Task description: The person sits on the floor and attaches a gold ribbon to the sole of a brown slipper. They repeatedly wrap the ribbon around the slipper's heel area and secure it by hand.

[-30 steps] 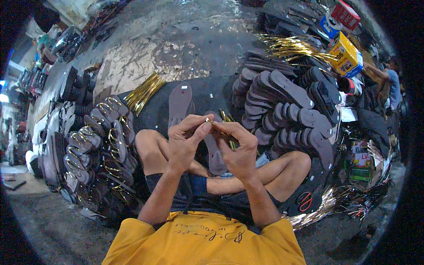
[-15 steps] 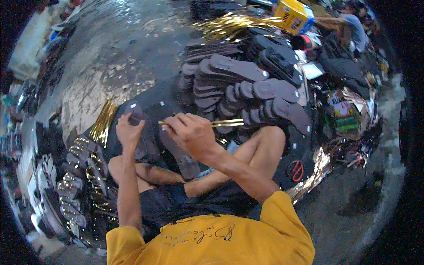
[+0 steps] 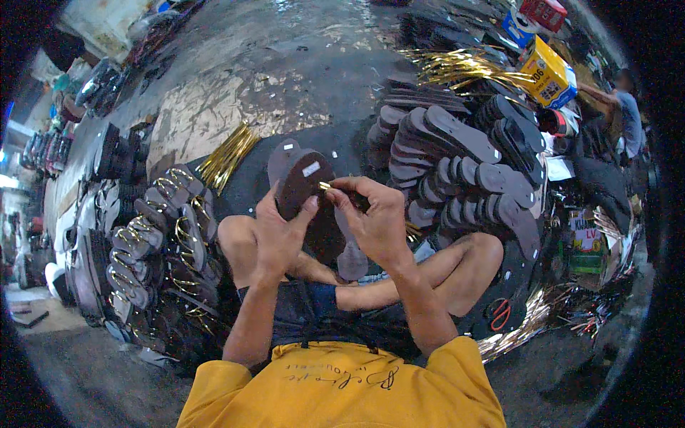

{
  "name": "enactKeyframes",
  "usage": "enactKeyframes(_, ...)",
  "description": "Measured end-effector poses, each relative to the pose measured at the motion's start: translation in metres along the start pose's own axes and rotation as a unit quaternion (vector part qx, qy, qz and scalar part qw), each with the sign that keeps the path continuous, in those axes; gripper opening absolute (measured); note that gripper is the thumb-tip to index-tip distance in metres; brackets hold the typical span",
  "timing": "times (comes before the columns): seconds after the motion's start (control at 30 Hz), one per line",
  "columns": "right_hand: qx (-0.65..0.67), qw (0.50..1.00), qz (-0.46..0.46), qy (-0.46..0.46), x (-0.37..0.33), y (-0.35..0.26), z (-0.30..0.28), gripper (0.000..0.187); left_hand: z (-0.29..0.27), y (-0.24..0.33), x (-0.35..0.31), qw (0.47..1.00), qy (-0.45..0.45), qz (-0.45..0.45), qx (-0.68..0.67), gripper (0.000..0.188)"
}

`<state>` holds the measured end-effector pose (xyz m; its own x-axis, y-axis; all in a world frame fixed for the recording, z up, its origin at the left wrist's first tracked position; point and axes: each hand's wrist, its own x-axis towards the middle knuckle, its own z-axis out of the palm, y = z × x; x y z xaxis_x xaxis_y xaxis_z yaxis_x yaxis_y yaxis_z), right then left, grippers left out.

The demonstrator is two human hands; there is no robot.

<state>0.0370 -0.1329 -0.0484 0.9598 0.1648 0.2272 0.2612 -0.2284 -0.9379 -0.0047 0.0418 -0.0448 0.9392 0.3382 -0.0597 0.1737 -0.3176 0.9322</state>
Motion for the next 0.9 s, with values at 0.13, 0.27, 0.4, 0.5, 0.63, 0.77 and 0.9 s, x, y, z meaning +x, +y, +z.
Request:
enactKeyframes(0.13, -0.028, 0.998, -0.054, -0.012, -0.002, -0.006, -0.002, 0.018, 0.004, 0.003, -0.01, 0.997, 0.035, 0.076, -0.005, 0.037)
enactKeyframes(0.27, -0.084, 0.993, -0.086, 0.02, -0.003, -0.002, 0.003, 0.018, 0.001, 0.041, -0.022, 0.99, 0.017, 0.014, 0.137, 0.037)
enactKeyframes(0.4, -0.127, 0.984, -0.109, 0.064, -0.008, 0.002, 0.012, 0.018, 0.001, 0.027, -0.028, 0.987, 0.002, 0.131, 0.095, 0.044)
enactKeyframes(0.5, -0.119, 0.982, -0.126, 0.081, -0.01, 0.006, 0.024, 0.019, 0.004, 0.007, -0.033, 0.981, 0.031, 0.171, 0.086, 0.048)
enactKeyframes(0.63, -0.086, 0.994, -0.054, 0.041, -0.018, 0.008, 0.03, 0.019, 0.004, 0.002, -0.034, 0.974, 0.039, 0.187, 0.124, 0.046)
enactKeyframes(0.77, -0.183, 0.973, -0.141, 0.029, -0.022, 0.006, 0.019, 0.026, 0.009, 0.003, -0.028, 0.966, 0.041, 0.205, 0.152, 0.051)
enactKeyframes(0.9, -0.231, 0.964, -0.122, 0.047, -0.028, 0.016, 0.023, 0.026, 0.02, 0.004, -0.033, 0.956, 0.037, 0.237, 0.169, 0.06)
